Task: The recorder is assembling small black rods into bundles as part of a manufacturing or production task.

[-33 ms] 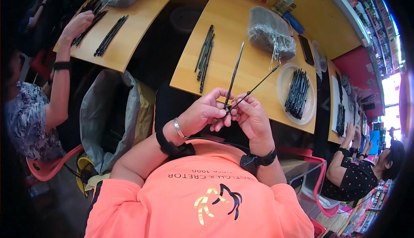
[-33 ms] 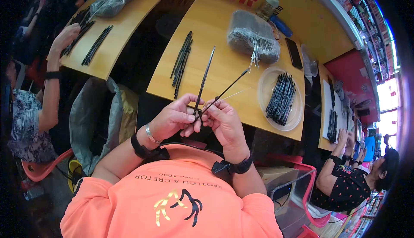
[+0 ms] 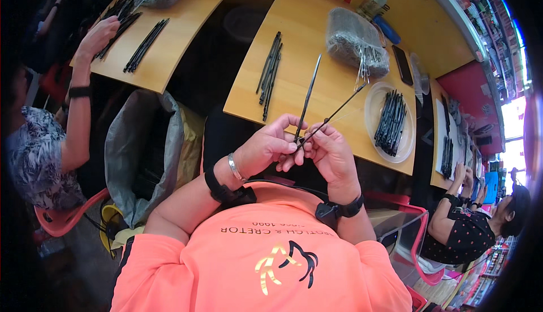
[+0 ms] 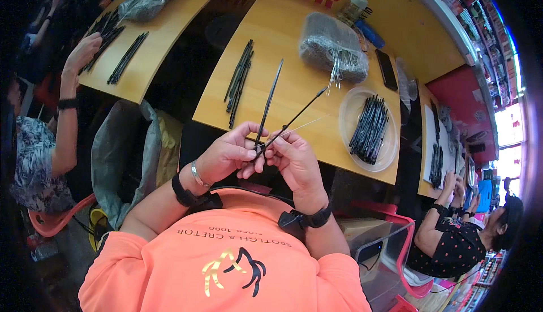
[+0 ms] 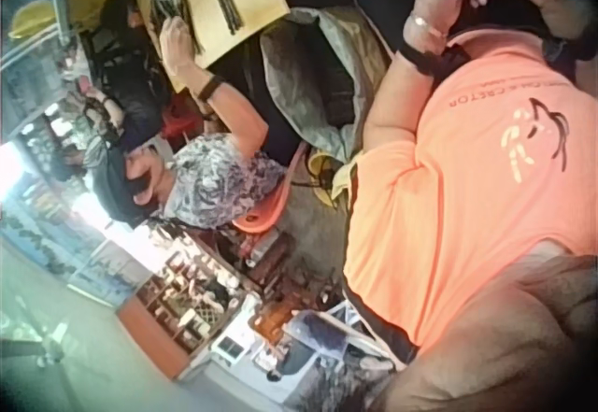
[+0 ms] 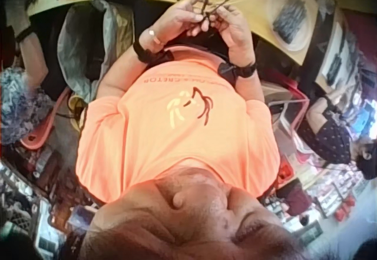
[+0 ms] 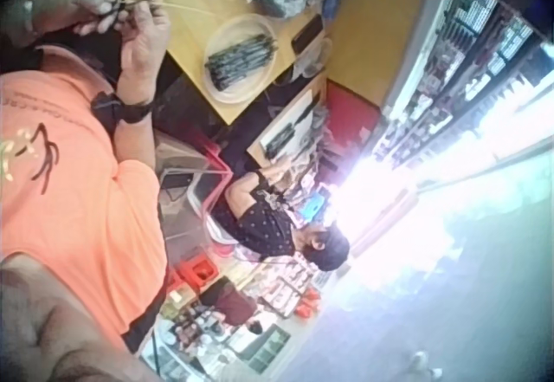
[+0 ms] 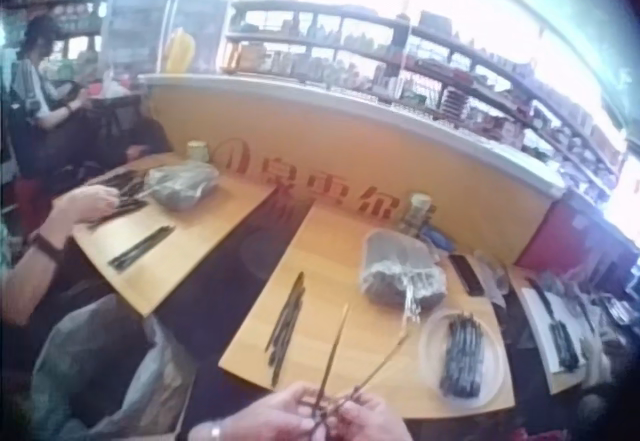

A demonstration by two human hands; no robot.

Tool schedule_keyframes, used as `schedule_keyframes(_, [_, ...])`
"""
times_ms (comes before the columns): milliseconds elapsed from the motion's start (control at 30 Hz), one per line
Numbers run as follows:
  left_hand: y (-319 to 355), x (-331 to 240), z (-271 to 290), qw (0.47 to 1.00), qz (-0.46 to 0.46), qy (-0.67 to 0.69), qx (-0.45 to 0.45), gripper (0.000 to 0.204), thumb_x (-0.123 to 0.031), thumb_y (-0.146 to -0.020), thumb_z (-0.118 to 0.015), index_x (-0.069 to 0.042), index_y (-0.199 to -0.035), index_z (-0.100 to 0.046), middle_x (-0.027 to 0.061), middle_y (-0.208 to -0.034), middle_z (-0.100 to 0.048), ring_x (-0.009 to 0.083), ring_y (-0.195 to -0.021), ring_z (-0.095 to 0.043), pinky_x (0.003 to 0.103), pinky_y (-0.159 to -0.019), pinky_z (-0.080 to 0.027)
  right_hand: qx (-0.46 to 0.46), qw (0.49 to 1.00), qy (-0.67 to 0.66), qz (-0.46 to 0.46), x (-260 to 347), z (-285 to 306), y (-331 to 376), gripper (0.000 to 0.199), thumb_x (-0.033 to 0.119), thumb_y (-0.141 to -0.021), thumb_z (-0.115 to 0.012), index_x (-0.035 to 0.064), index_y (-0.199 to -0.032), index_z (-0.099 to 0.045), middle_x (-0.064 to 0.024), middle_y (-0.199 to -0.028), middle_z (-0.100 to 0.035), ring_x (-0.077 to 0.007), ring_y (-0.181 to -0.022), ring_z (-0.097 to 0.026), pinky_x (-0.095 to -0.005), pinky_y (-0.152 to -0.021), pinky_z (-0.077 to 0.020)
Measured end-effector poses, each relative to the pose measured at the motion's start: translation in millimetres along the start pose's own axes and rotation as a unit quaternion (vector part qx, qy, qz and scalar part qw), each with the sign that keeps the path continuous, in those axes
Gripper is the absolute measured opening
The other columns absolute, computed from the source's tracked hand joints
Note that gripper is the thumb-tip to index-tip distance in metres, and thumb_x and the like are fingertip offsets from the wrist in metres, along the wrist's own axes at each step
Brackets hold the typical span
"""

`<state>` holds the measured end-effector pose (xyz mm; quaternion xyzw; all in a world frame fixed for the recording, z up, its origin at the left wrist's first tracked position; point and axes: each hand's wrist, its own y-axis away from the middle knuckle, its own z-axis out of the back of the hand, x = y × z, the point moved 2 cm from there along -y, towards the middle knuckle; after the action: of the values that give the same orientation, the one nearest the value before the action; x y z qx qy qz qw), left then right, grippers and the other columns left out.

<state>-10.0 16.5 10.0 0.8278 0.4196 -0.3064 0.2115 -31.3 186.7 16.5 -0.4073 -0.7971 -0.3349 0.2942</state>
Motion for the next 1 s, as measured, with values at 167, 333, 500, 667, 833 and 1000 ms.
schedule_keyframes(167, [-0.1, 0.5, 1.7, 0.999, 0.000, 0.030, 0.014, 0.040, -0.004, -0.084, -0.052, -0.004, -0.120, -0.035, 0.0167, -0.077, -0.061, 0.0166, -0.049, -0.054, 0.023, -0.046, -0.044, 0.016, 1.000, 0.003, -0.012, -2.6, 0.3, 1.1, 0.008, 0.011, -0.091, -0.055, 0.0038, -0.095, -0.056, -0.0052, -0.081, -0.062, -0.0119, -0.070, -0.061, -0.0247, -0.064, -0.0514])
schedule_keyframes(333, [-0.1, 1.5, 1.6, 1.000, 0.000, 0.027, 0.013, 0.041, -0.004, -0.083, -0.052, -0.002, -0.120, -0.035, 0.0171, -0.077, -0.061, 0.0162, -0.049, -0.055, 0.022, -0.045, -0.044, 0.037, 0.999, 0.005, -0.024, -5.1, 3.7, 0.3, 0.008, 0.011, -0.092, -0.054, 0.0034, -0.095, -0.054, -0.0058, -0.081, -0.062, -0.0124, -0.069, -0.061, -0.0255, -0.064, -0.0516])
schedule_keyframes(500, [-0.2, 0.5, -0.2, 1.000, 0.006, -0.010, 0.004, 0.039, -0.002, -0.084, -0.050, -0.002, -0.120, -0.036, 0.0154, -0.076, -0.061, 0.0141, -0.047, -0.053, 0.020, -0.044, -0.043, 0.024, 0.999, 0.018, -0.036, -6.5, 5.7, 0.6, 0.009, 0.011, -0.092, -0.052, 0.0028, -0.096, -0.054, -0.0067, -0.082, -0.062, -0.0129, -0.068, -0.061, -0.0260, -0.064, -0.0519])
schedule_keyframes(667, [1.0, -1.4, -1.1, 0.999, 0.012, -0.035, -0.008, 0.037, -0.001, -0.084, -0.049, -0.002, -0.119, -0.037, 0.0135, -0.075, -0.061, 0.0128, -0.046, -0.053, 0.020, -0.043, -0.042, 0.018, 0.999, 0.021, -0.042, -5.1, 3.7, 0.9, 0.009, 0.011, -0.092, -0.052, 0.0029, -0.096, -0.053, -0.0066, -0.082, -0.062, -0.0125, -0.068, -0.061, -0.0247, -0.063, -0.0518])
schedule_keyframes(833, [1.6, -1.5, -0.8, 0.997, 0.013, -0.067, -0.019, 0.038, 0.000, -0.084, -0.048, -0.003, -0.120, -0.038, 0.0121, -0.075, -0.062, 0.0120, -0.046, -0.052, 0.019, -0.042, -0.041, 0.008, 0.999, 0.022, -0.045, -5.2, 2.8, 0.4, 0.008, 0.009, -0.092, -0.052, 0.0028, -0.096, -0.054, -0.0062, -0.081, -0.062, -0.0123, -0.067, -0.061, -0.0234, -0.061, -0.0516])
schedule_keyframes(1000, [1.3, -1.8, -2.3, 0.998, 0.011, -0.065, -0.010, 0.037, 0.000, -0.084, -0.047, -0.004, -0.120, -0.041, 0.0115, -0.075, -0.062, 0.0112, -0.046, -0.052, 0.018, -0.042, -0.040, 0.009, 0.998, 0.017, -0.053, -7.5, 7.1, -2.5, 0.009, 0.011, -0.091, -0.054, 0.0022, -0.093, -0.053, -0.0072, -0.080, -0.063, -0.0137, -0.065, -0.062, -0.0237, -0.060, -0.0515])
